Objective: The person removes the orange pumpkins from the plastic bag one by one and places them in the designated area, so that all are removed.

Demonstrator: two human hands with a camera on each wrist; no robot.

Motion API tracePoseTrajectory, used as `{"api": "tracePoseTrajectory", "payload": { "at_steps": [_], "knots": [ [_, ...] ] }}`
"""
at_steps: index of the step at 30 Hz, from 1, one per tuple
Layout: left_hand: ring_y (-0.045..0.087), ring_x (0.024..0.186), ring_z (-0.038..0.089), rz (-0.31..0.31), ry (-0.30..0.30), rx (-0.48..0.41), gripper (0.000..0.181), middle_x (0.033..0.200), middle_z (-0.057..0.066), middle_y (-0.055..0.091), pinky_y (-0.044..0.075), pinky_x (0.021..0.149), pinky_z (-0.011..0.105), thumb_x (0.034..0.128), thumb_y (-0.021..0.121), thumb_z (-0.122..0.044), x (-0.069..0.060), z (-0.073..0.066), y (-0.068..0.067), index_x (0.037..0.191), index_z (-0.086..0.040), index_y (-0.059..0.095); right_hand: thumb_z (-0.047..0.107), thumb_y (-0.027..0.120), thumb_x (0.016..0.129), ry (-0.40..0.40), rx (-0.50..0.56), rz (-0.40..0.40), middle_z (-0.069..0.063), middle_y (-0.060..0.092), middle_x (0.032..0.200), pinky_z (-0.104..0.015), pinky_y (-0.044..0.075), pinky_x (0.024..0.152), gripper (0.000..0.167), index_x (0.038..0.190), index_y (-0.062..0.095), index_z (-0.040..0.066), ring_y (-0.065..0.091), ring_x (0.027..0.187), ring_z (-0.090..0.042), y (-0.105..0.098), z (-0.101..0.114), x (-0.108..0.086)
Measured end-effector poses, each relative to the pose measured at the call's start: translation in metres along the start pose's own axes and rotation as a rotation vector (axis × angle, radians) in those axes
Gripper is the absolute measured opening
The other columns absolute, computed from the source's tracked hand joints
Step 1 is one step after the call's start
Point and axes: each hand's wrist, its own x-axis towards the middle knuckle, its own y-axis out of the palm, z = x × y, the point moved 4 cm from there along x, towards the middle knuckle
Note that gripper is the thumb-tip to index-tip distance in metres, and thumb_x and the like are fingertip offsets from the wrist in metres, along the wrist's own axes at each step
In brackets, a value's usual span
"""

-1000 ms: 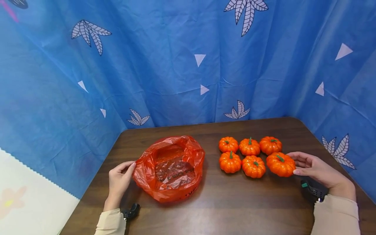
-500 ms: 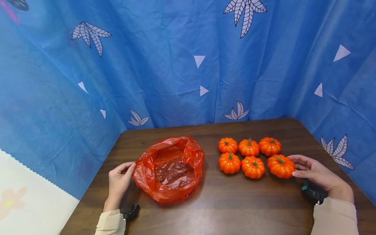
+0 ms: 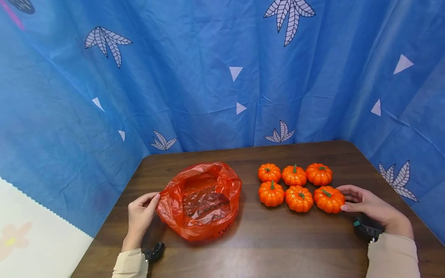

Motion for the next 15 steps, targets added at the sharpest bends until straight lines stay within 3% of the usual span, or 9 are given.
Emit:
{"api": "tracePoseTrajectory", "payload": {
  "at_steps": [6,11,13,15],
  "knots": [
    [0.066,0.072,-0.006,0.0,-0.015,-0.009,0.005,0.09,0.014,0.078,0.055,0.066,0.01,0.0869,0.075,-0.002,-0.0003,0.002,-0.0001,0.091,-0.003,0.079,0.013,0.057,0.098,-0.016,-0.013,-0.002,0.036,0.056,0.116,-0.019,0.056,0.08,0.036,0.13,0.05,0.028,0.058,0.103,0.01,-0.0004,0.0018,0.0031],
    [0.066,0.074,-0.004,0.007,0.018,-0.04,0.007,0.09,0.014,0.078,0.055,0.066,0.01,0.0874,0.075,-0.003,0.0019,0.0036,0.0019,0.092,-0.005,0.079,0.016,0.058,0.098,0.009,-0.013,-0.002,0.039,0.054,0.115,-0.02,0.056,0.08,0.036,0.13,0.05,0.031,0.058,0.102,0.01,-0.0006,0.0,0.0016],
    [0.066,0.073,-0.004,0.005,0.038,-0.044,0.007,0.09,0.014,0.078,0.055,0.066,0.01,0.087,0.075,-0.001,0.0029,0.0024,0.0022,0.092,-0.004,0.079,0.016,0.058,0.098,0.011,-0.021,-0.006,0.041,0.052,0.115,-0.02,0.056,0.079,0.036,0.132,0.05,0.027,0.057,0.101,0.012,-0.0004,0.0006,0.0008],
    [0.066,0.072,-0.005,0.005,0.048,-0.042,0.008,0.09,0.014,0.077,0.055,0.065,0.01,0.0863,0.075,0.0,0.0035,0.0014,0.0021,0.092,-0.004,0.079,0.017,0.059,0.098,0.023,-0.041,-0.01,0.041,0.051,0.115,-0.02,0.056,0.079,0.04,0.136,0.048,0.016,0.056,0.1,0.013,0.0005,0.002,0.0008]
  ]
}}
